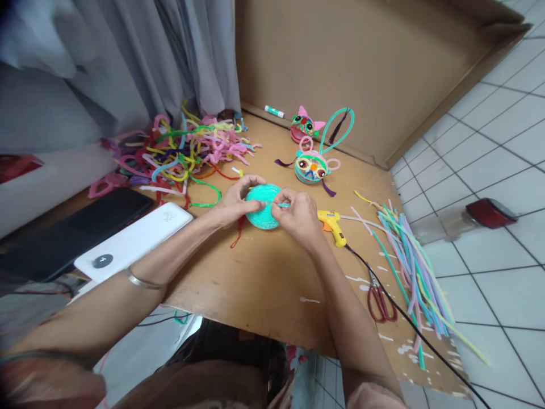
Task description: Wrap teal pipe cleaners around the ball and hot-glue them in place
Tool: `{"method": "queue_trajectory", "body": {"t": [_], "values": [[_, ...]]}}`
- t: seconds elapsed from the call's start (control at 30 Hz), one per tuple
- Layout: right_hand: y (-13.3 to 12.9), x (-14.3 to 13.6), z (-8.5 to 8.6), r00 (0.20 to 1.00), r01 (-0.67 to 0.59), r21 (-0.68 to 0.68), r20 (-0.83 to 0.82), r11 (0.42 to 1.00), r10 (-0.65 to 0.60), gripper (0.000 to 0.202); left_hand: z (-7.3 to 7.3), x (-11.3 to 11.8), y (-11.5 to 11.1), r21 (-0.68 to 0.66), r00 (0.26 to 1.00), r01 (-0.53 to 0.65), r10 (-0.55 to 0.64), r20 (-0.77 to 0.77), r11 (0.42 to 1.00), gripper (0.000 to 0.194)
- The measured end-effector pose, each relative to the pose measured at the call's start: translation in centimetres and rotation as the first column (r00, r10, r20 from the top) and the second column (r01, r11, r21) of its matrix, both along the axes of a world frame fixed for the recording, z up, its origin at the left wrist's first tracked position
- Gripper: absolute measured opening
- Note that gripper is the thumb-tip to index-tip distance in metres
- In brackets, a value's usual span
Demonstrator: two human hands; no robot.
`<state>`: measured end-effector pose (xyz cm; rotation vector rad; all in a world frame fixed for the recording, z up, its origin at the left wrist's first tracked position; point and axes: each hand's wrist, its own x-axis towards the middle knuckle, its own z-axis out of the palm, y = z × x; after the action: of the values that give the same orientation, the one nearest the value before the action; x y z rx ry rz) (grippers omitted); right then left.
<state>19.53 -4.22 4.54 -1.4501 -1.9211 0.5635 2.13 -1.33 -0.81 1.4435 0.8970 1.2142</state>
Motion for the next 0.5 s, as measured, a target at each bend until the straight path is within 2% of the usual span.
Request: {"method": "queue_trajectory", "body": {"t": [0.2,0.5], "values": [[-0.2,-0.1,0.8,0.995,-0.017,0.024,0.098,1.000,0.015,0.007,0.4,0.0,-0.1,-0.025,1.000,0.008,-0.008,-0.001,1.000,0.059],[0.0,0.0,1.5,0.986,-0.057,0.025,0.158,0.998,0.052,0.007,0.5,0.1,-0.2,-0.029,1.000,0.013,-0.013,-0.011,0.999,0.060]]}}
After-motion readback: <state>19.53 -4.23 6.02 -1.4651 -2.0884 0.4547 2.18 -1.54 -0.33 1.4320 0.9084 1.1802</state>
